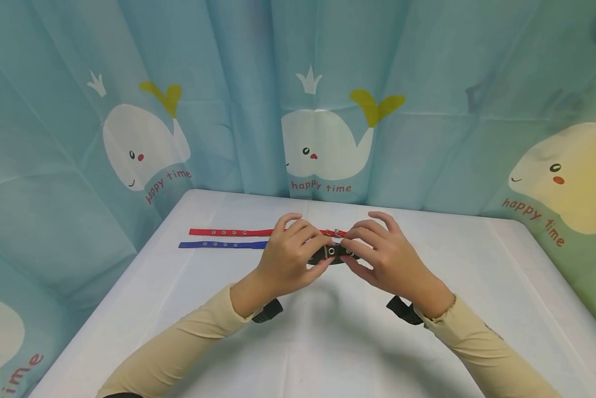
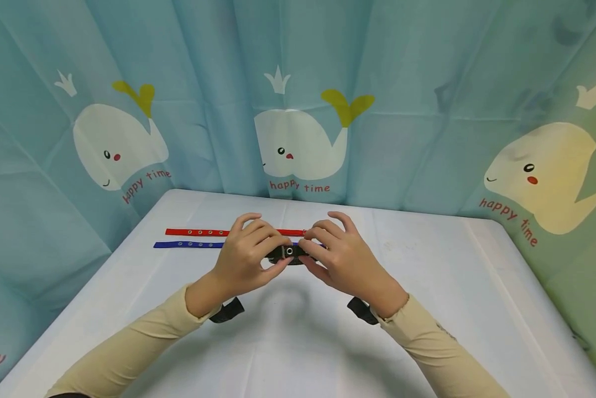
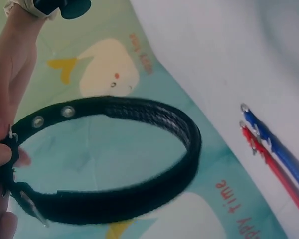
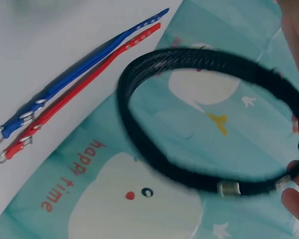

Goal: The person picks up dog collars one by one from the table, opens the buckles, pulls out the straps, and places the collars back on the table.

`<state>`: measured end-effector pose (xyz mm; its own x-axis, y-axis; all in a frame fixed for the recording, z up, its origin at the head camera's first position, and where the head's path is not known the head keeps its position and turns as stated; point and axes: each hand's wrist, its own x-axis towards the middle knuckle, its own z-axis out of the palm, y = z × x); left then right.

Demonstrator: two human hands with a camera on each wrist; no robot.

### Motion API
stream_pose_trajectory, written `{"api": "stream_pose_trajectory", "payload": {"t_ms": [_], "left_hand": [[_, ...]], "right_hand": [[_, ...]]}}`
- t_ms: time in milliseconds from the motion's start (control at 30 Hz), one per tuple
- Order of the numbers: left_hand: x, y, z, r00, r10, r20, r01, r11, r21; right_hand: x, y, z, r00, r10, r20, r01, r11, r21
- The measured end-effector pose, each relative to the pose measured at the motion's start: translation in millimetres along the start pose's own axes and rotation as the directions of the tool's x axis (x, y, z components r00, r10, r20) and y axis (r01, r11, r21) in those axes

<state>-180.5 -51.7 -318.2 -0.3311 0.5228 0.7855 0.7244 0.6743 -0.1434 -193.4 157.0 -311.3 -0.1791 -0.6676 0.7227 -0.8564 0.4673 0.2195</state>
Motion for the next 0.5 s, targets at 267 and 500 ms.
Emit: {"api": "stream_pose_trajectory", "payload": {"t_ms": [267, 500], "left_hand": [[-1.3, 1.4, 1.4, 1.0, 0.013, 0.008, -0.013, 1.0, 0.002], [-1.9, 0.7, 3.2, 1.0, 0.013, -0.002, -0.013, 1.0, 0.007]], "right_hand": [[0.4, -1.8, 2.4, 1.0, -0.016, 0.008, 0.016, 1.0, 0.005], [0.9, -0.8, 1.7, 1.0, -0.011, -0.004, 0.011, 1.0, 0.004]]}}
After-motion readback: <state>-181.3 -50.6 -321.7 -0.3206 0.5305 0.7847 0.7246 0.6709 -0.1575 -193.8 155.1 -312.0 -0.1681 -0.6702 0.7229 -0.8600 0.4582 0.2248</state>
